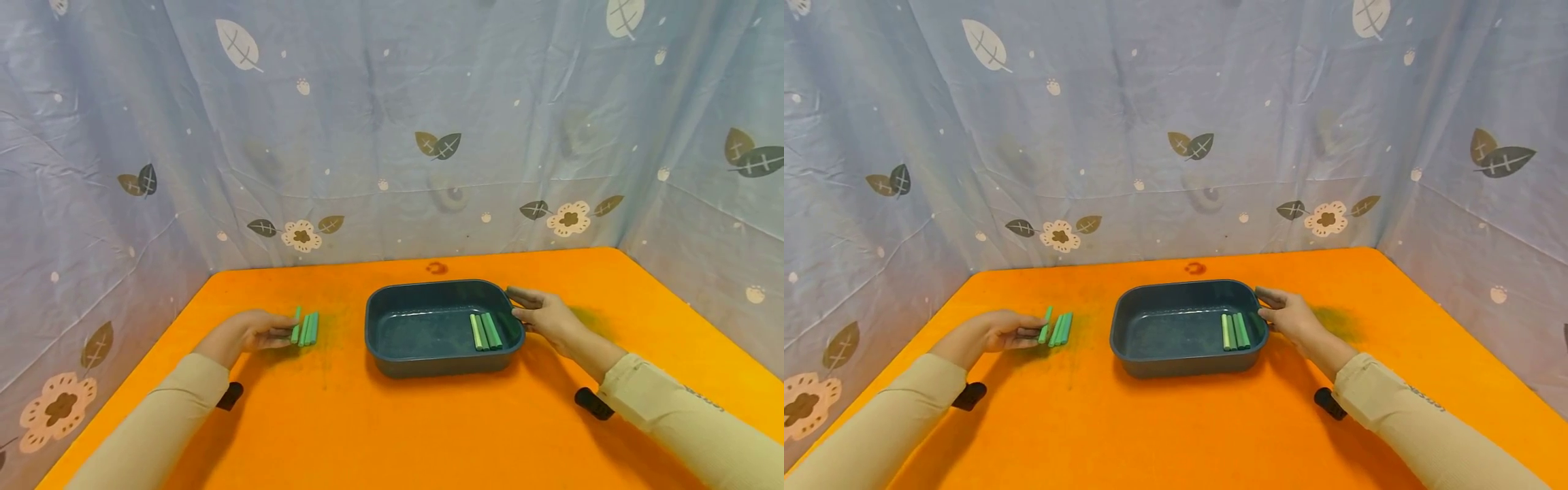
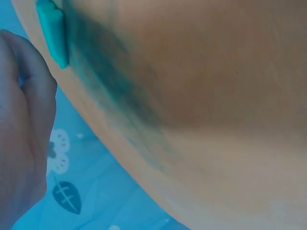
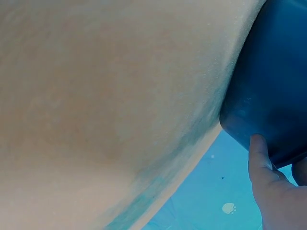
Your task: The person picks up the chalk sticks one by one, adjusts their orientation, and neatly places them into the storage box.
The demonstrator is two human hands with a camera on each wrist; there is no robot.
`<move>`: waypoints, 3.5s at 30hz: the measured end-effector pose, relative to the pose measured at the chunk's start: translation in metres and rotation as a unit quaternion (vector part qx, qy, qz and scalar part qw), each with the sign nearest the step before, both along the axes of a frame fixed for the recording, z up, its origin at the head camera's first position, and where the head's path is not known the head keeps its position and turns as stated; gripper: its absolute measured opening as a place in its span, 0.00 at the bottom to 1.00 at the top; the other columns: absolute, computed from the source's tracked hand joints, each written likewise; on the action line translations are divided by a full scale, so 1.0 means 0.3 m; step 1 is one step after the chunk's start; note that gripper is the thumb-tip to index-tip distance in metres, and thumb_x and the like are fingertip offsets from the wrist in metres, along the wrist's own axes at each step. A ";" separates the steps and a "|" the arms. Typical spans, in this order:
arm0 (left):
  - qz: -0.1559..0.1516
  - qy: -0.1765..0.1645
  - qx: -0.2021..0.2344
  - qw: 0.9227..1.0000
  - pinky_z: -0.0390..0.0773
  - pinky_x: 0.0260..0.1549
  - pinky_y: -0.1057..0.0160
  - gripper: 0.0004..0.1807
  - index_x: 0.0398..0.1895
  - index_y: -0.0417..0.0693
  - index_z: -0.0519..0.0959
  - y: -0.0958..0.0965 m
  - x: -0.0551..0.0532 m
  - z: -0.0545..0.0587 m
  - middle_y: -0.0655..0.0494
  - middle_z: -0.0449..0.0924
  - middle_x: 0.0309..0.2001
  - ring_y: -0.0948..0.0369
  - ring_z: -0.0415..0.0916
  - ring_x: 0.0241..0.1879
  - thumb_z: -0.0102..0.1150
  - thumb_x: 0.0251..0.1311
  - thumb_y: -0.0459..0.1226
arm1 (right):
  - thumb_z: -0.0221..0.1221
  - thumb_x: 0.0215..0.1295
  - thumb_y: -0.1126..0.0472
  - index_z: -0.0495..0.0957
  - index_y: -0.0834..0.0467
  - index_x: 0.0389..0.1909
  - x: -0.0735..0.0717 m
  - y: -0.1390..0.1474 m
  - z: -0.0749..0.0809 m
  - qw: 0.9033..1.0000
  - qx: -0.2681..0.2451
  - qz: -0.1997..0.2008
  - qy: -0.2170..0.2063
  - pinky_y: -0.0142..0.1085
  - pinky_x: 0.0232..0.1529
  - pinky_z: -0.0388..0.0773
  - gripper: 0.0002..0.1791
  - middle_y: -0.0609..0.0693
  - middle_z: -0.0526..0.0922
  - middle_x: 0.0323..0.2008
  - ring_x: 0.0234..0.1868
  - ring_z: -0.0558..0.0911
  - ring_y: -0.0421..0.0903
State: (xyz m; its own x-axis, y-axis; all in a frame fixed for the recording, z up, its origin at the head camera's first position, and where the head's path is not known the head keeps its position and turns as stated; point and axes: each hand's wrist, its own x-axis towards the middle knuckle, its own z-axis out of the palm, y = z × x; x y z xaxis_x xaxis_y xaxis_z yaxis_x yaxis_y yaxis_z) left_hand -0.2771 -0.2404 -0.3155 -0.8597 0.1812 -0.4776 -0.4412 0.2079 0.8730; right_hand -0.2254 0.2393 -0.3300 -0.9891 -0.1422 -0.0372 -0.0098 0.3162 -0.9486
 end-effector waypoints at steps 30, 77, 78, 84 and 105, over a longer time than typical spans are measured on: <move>-0.075 -0.003 0.030 0.997 0.82 0.43 0.66 0.12 0.50 0.29 0.70 0.197 0.057 0.067 0.48 0.75 0.36 0.61 0.78 0.32 0.47 0.73 0.32 | 0.46 0.76 0.69 0.47 0.69 0.74 0.003 0.003 0.001 1.000 0.006 0.001 0.005 0.30 0.41 0.78 0.31 0.68 0.50 0.72 0.64 0.66 0.62; -0.139 -0.034 -0.086 0.986 0.74 0.58 0.58 0.12 0.51 0.34 0.74 0.635 -0.051 0.182 0.49 0.75 0.32 0.58 0.76 0.30 0.54 0.70 0.32 | 0.46 0.76 0.69 0.46 0.68 0.74 0.005 0.007 0.004 1.000 0.005 0.005 -0.001 0.35 0.47 0.77 0.31 0.67 0.49 0.73 0.68 0.61 0.66; -0.138 -0.035 -0.088 0.986 0.75 0.58 0.58 0.13 0.53 0.34 0.74 0.644 -0.054 0.184 0.48 0.75 0.33 0.58 0.76 0.31 0.54 0.69 0.32 | 0.46 0.76 0.69 0.46 0.68 0.74 0.005 0.006 0.005 1.000 0.004 0.004 -0.001 0.34 0.47 0.78 0.31 0.67 0.49 0.73 0.68 0.61 0.66; -0.136 -0.050 -0.092 0.985 0.76 0.56 0.59 0.17 0.58 0.33 0.73 0.697 -0.075 0.185 0.46 0.74 0.37 0.55 0.74 0.38 0.55 0.69 0.31 | 0.45 0.76 0.69 0.47 0.68 0.74 0.004 0.005 0.007 1.000 -0.002 -0.003 0.000 0.32 0.46 0.79 0.30 0.68 0.50 0.72 0.68 0.62 0.66; -0.157 -0.080 -0.083 0.981 0.73 0.59 0.56 0.21 0.63 0.30 0.68 0.836 -0.113 0.133 0.36 0.67 0.65 0.48 0.68 0.63 0.53 0.67 0.26 | 0.46 0.76 0.69 0.48 0.68 0.74 0.001 0.008 -0.004 1.000 -0.006 -0.002 0.001 0.33 0.47 0.79 0.31 0.67 0.51 0.72 0.68 0.61 0.66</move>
